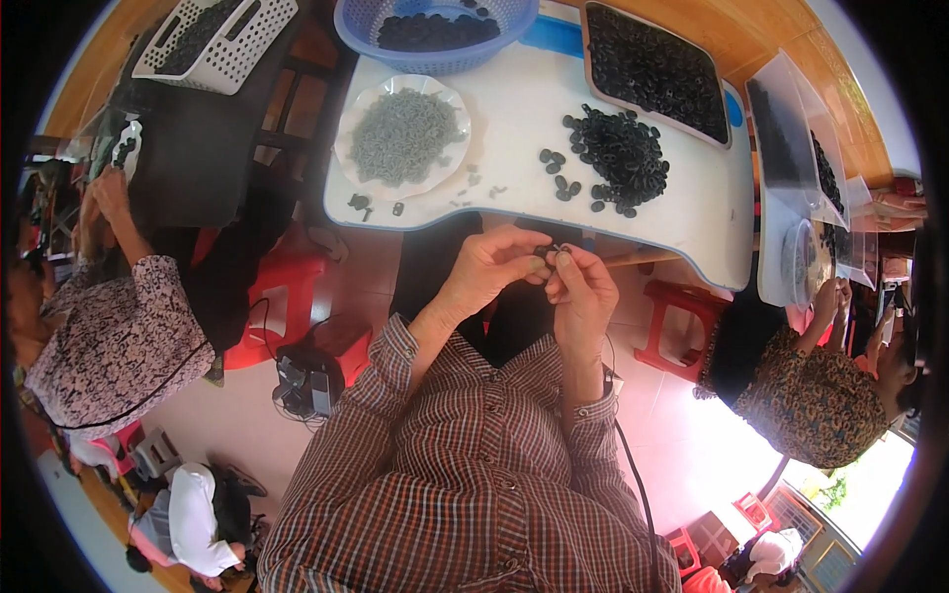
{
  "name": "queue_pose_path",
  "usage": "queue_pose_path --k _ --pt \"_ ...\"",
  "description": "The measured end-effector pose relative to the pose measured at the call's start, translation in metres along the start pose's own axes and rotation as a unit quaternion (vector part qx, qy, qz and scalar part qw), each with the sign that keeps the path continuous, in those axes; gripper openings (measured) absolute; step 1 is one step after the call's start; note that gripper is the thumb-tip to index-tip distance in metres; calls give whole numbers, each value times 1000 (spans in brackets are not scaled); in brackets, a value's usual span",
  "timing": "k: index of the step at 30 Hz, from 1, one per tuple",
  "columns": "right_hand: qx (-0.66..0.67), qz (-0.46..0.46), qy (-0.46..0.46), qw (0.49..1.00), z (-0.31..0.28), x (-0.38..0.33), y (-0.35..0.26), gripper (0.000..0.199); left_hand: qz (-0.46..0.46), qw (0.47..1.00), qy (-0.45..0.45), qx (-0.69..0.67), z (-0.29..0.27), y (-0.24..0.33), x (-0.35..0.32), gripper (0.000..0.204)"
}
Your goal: The person repeatedly picks up small plastic components from the table and joins them together by hand.
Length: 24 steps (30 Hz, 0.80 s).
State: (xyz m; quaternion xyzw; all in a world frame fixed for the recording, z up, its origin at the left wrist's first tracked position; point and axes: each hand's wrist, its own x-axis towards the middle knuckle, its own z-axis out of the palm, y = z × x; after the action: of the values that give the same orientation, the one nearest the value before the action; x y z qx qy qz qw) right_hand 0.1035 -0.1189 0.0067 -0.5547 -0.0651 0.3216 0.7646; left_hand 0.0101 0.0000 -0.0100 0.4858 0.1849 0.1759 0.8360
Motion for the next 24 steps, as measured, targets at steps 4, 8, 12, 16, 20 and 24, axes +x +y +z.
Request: queue_pose_path --k 4,8,12,16,20,24 --pt "18 4 -7 1000 0 -1 -1 14 -23 999 -1 -36 -2 -6 0 30" --pt "17 1 -14 1000 1 -2 -2 13 -34 997 -10 -70 -4 -9 -1 31" --pt "18 1 -14 1000 1 -3 -2 13 -30 999 -11 -27 -2 -6 -1 31" --pt "12 1 -1 1000 0 -3 -1 14 -23 1000 -17 0 -2 -4 -3 29" --pt "7 -1 8 1000 -1 -2 0 14 -30 998 1 -56 -1 -8 -2 23" --pt "-3 -10 17 1000 0 -3 0 14 -38 992 47 -110 -2 -13 -1 18"
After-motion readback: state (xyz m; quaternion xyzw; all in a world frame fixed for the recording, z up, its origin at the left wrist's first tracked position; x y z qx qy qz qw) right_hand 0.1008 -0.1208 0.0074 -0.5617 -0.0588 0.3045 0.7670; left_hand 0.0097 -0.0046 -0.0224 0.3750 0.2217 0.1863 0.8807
